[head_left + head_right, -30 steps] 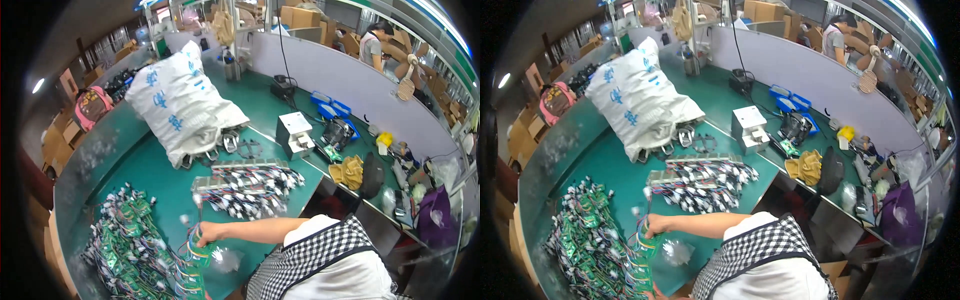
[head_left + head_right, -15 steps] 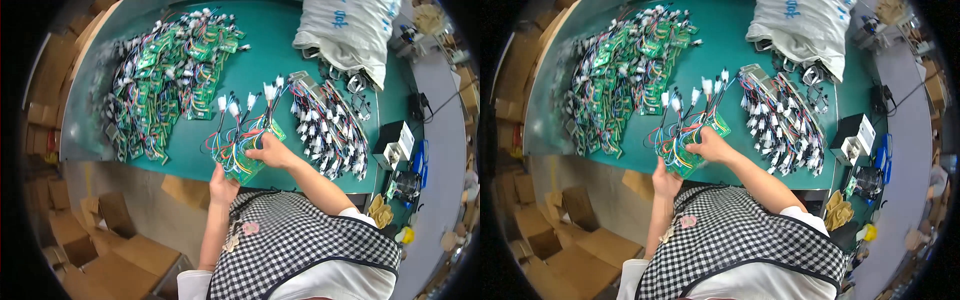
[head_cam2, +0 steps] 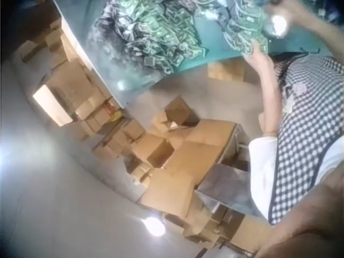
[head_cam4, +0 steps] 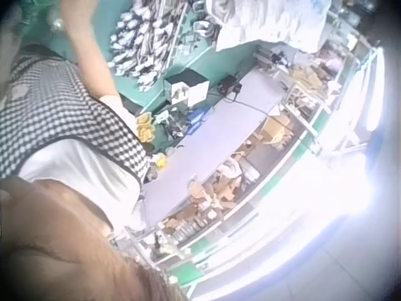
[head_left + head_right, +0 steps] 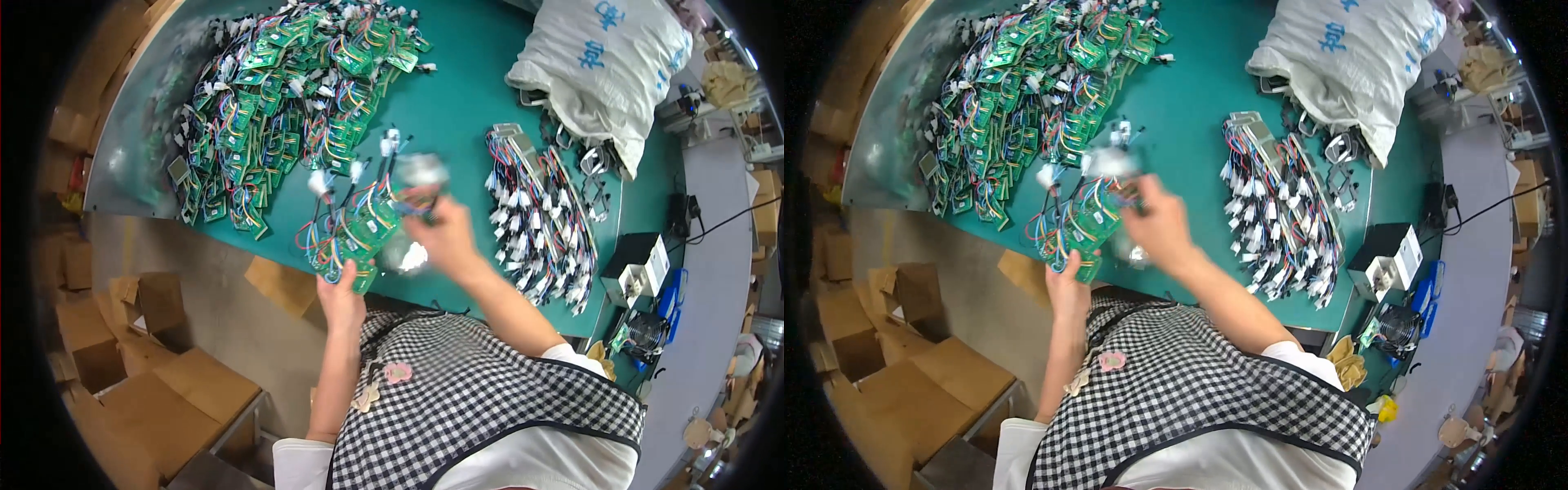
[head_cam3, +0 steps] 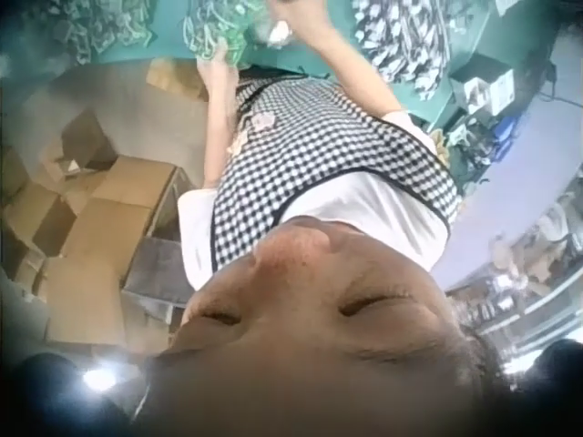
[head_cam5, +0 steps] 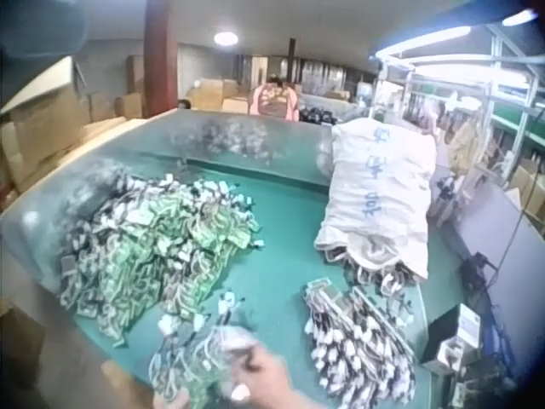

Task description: The person peels protective plastic film from LCD screens attached to circuit boards by hand.

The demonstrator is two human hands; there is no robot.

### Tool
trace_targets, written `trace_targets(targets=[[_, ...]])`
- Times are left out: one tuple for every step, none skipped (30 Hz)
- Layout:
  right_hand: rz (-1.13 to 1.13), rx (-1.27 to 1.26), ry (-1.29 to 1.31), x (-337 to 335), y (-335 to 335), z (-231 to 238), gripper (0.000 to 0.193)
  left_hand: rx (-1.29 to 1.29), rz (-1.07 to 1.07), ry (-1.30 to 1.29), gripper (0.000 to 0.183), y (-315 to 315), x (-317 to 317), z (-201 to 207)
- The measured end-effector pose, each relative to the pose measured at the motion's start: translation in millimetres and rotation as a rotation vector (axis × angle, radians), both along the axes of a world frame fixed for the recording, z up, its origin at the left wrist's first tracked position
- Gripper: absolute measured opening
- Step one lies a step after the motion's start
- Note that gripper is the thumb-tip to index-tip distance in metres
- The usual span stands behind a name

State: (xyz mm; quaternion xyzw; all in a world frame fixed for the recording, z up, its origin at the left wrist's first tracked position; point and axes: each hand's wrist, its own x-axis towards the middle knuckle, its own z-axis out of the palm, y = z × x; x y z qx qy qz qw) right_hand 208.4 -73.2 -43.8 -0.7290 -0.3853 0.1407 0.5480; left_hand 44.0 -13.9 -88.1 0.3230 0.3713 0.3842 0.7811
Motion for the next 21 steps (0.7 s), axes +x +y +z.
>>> trace_targets(targets=[[0.003,0.031,0.118,22,0,-5,0.027,-0.041,-0.003,-0.025,0.04,4,-5,4],[0.096,-0.144,0.38,42,0,1,0.028,-0.071,-0.035,-0.06,0.041,8,-10,7],[0.188,-0.325,0.643,51,3,6,0.03,-0.1,-0.064,-0.092,0.041,12,-16,8],[0.21,-0.216,0.792,50,7,-4,0.028,-0.107,-0.069,-0.108,0.041,13,-17,9],[0.215,-0.224,0.78,42,15,-7,0.028,-0.133,-0.12,-0.142,0.042,16,-21,10],[0.194,-0.142,0.851,30,23,-8,0.028,-0.159,-0.17,-0.176,0.042,20,-24,10],[0.176,-0.06,0.919,23,31,-12,0.027,-0.16,-0.158,-0.19,0.042,27,-26,10],[0.189,-0.098,0.973,21,36,-17,0.03,-0.123,-0.167,-0.151,0.041,32,-30,11],[0.196,-0.109,0.964,22,42,-29,0.03,-0.086,-0.176,-0.111,0.04,36,-32,13],[0.208,-0.265,0.677,22,49,-42,0.029,-0.079,-0.116,-0.079,0.038,38,-29,16],[0.229,-0.413,0.386,14,60,-37,0.029,-0.083,-0.101,-0.083,0.038,36,-29,9],[0.122,-0.465,-0.018,2,68,-32,0.025,0.07,-0.021,0.117,0.037,34,-28,-5],[0.132,-0.47,-0.027,1,72,-34,0.025,0.221,0.056,0.315,0.037,35,-22,-7],[0.074,-0.435,-0.093,2,75,-39,0.029,0.193,0.114,0.267,0.039,37,-18,-6],[0.017,-0.4,-0.158,4,79,-43,0.034,0.187,0.125,0.262,0.039,46,-20,-4],[0.071,-0.32,-0.247,22,80,-44,0.035,0.051,0.126,0.121,0.038,56,-24,1],[0.324,-0.178,0.05,33,86,-32,0.036,-0.082,0.13,-0.018,0.038,66,-31,1],[0.442,-0.265,0.35,38,90,-18,0.035,-0.112,0.095,-0.111,0.038,74,-36,-1],[0.544,-0.356,0.657,32,97,7,0.034,-0.12,0.113,-0.108,0.038,77,-38,0],[0.545,-0.36,0.652,28,101,7,0.034,-0.162,0.073,-0.171,0.038,80,-33,5],[0.516,-0.349,0.681,21,106,4,0.037,-0.204,0.032,-0.234,0.038,81,-29,10]])
